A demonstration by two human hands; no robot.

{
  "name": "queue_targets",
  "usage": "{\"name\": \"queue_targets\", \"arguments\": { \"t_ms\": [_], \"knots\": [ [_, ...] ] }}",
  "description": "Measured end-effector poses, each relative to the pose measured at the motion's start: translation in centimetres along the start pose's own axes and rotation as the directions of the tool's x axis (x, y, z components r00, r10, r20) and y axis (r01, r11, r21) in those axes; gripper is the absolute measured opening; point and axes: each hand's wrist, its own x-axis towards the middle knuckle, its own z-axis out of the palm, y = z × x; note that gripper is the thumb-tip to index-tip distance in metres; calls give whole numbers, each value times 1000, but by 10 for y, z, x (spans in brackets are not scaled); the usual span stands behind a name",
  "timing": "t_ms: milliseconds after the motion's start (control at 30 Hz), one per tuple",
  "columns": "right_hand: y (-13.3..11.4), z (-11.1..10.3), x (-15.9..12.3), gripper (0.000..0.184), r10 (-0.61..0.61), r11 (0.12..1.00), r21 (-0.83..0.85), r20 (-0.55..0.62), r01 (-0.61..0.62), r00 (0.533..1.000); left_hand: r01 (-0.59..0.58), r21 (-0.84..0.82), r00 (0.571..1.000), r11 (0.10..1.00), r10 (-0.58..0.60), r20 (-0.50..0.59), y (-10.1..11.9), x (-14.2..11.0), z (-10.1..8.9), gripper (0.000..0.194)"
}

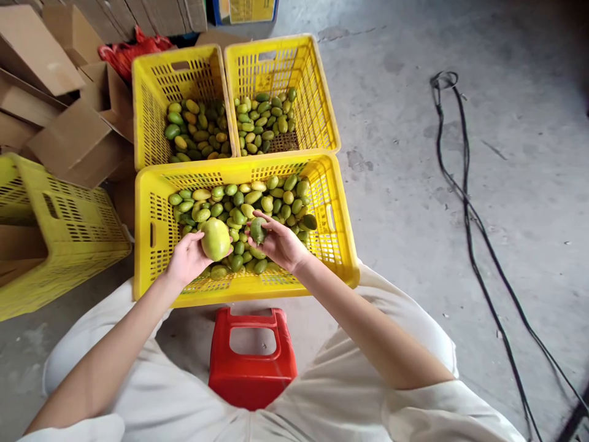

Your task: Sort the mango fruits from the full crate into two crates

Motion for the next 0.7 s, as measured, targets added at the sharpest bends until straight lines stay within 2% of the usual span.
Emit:
{"name": "queue_targets", "arguments": {
  "t_ms": [167, 233, 367, 467, 567, 700],
  "knots": [
    [5, -4, 4, 39, -29, 999, -34, -179, 23, 984, -63, 86, 993, 994, 71, -94, 0, 5, -6, 45],
    [5, -6, 5, 37, -59, 997, -55, -214, 48, 975, -58, 90, 987, 994, 71, -142, 2, 7, -8, 38],
    [2, -4, 6, 41, -33, 999, -41, -193, 26, 981, -41, 61, 982, 997, 51, -180, 4, 7, -7, 29],
    [3, -1, 3, 43, 18, 998, -52, -150, -27, 988, -16, 82, 992, 996, 26, -119, 2, 7, -6, 35],
    [4, -1, 1, 36, -18, 996, -85, -125, 7, 992, 3, 129, 996, 992, 8, -88, 0, 8, -9, 38],
    [4, -4, 3, 29, -2, 1000, -29, -66, 0, 998, -5, 118, 998, 993, 12, -57, 2, 8, -13, 36]
  ]
}}
